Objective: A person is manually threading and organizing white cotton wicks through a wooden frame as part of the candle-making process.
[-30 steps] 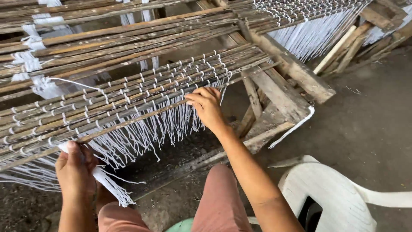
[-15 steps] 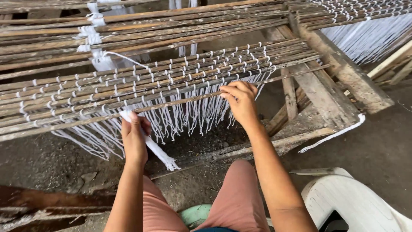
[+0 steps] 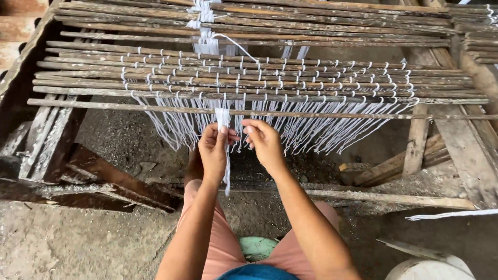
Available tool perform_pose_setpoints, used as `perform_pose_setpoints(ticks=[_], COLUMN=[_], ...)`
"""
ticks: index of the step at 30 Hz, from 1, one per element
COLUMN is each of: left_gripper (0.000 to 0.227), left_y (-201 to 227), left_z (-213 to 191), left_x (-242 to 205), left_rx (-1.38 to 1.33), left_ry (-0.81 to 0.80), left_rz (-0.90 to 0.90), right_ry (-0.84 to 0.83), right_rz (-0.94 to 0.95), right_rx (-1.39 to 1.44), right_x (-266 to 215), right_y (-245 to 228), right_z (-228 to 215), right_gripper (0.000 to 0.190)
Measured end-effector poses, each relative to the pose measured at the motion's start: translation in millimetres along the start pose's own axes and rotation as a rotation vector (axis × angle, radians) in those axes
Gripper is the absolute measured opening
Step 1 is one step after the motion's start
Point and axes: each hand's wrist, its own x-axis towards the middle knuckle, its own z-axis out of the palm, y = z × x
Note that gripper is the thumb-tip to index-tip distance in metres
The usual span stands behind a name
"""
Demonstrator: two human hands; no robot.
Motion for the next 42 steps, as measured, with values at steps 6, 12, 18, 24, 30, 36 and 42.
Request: perform_pose_setpoints(ticks=[6, 12, 18, 24, 30, 36, 42], left_gripper=[0.019, 0.02, 0.017, 0.014, 0.016, 0.014, 0.01], left_y=[-5.9, 3.0, -2.1, -9.7, -3.6, -5.5, 7.2], left_z=[-6.2, -2.0, -4.4, -9.6, -7.8, -8.4, -0.9], left_x=[1.8, 2.1, 4.4, 5.6, 4.6, 3.2, 6.3], left_rx=[0.053, 0.051, 0.073, 0.062, 0.055, 0.092, 0.105], left_ry=[-0.011, -0.01, -0.03, -0.007, -0.003, 0.016, 0.073], left_rz=[-0.027, -0.026, 0.019, 0.031, -0.009, 0.015, 0.039], right_ry=[0.053, 0.156, -0.099, -0.014, 0.125, 0.027, -0.173], right_rz=[0.059, 0.2, 0.231, 0.312, 0.307, 0.344, 0.488], right_rx=[0.115, 0.575, 0.466, 0.282, 0.284, 0.407, 0.676], right_x=[13.3, 10.9, 13.2, 18.5, 24.3, 19.3, 18.2], right_y=[15.3, 9.9, 15.1, 2.4, 15.5, -20.9, -26.0], right_z=[42.2, 13.1, 21.0, 37.7, 30.7, 29.8, 23.4], right_gripper=[0.022, 0.02, 0.029, 0.032, 0.022, 0.013, 0.01])
